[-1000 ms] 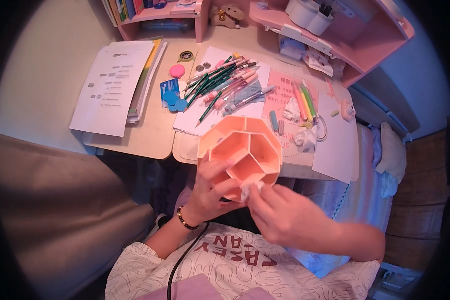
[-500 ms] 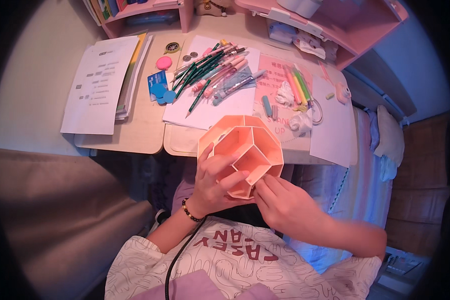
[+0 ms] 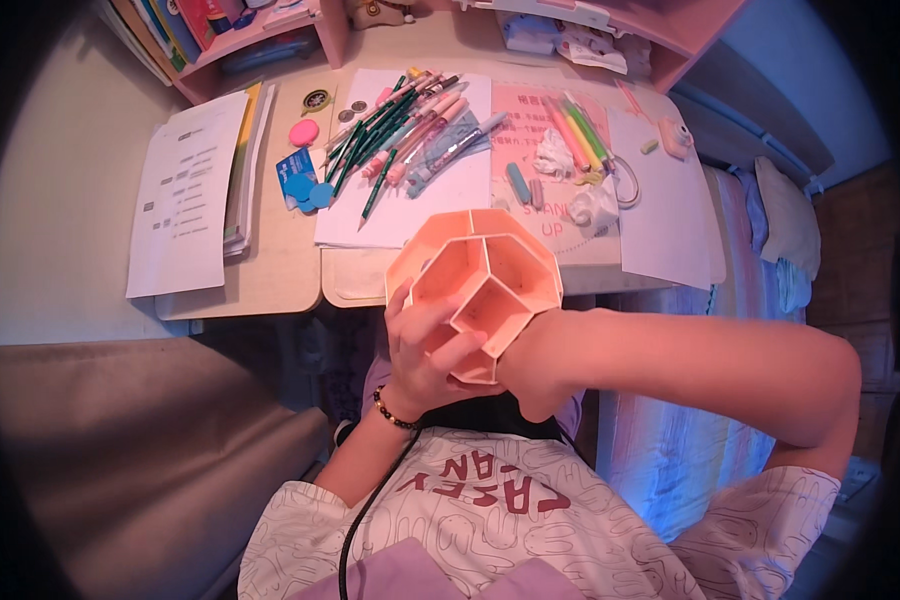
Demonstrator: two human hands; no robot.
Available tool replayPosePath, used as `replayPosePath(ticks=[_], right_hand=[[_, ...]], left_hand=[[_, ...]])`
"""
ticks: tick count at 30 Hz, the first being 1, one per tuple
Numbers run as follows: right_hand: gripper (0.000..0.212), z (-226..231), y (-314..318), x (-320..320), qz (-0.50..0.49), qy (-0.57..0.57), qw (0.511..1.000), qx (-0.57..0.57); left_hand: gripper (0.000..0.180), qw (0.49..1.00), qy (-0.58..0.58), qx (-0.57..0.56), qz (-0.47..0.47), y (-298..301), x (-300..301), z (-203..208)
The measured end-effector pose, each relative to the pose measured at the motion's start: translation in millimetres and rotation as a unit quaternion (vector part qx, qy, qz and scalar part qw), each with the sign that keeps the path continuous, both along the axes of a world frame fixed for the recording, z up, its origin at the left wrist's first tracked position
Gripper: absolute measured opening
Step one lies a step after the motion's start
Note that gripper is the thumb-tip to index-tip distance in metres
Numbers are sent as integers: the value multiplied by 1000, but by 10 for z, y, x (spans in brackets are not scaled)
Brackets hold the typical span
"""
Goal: The person wipes the inside of a peach-colored geometric paper organizer with a white tissue, then places several pens and pencils into its compartments. The organizer is held in the lap area while the person sits at a desk.
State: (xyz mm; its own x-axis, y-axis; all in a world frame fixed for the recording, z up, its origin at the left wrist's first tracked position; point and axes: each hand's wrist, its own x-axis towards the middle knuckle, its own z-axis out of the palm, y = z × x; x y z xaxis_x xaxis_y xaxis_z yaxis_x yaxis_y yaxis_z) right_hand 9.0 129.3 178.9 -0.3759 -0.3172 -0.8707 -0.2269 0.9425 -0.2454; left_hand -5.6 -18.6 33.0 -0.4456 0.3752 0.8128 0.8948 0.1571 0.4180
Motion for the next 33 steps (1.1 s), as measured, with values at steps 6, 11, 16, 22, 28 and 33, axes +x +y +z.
replayPosePath(ticks=[6,11,16,22,28,33], right_hand=[[41,-181,-96,57,42,-43,997,38],[53,-249,45,228,40,126,989,-59],[55,-246,87,96,-23,77,992,-93],[67,-384,51,383,1,345,933,-102],[78,-457,13,530,91,377,921,24],[76,-256,-38,422,164,352,914,118]], left_hand=[[55,1000,22,3,12,-10,68,-69],[61,999,35,-10,13,-24,15,-75],[58,1000,11,3,-8,23,-75,-11],[43,999,42,-3,16,8,14,-51],[46,998,56,-5,24,-13,110,-143],[59,999,23,-4,23,1,-23,-10]])
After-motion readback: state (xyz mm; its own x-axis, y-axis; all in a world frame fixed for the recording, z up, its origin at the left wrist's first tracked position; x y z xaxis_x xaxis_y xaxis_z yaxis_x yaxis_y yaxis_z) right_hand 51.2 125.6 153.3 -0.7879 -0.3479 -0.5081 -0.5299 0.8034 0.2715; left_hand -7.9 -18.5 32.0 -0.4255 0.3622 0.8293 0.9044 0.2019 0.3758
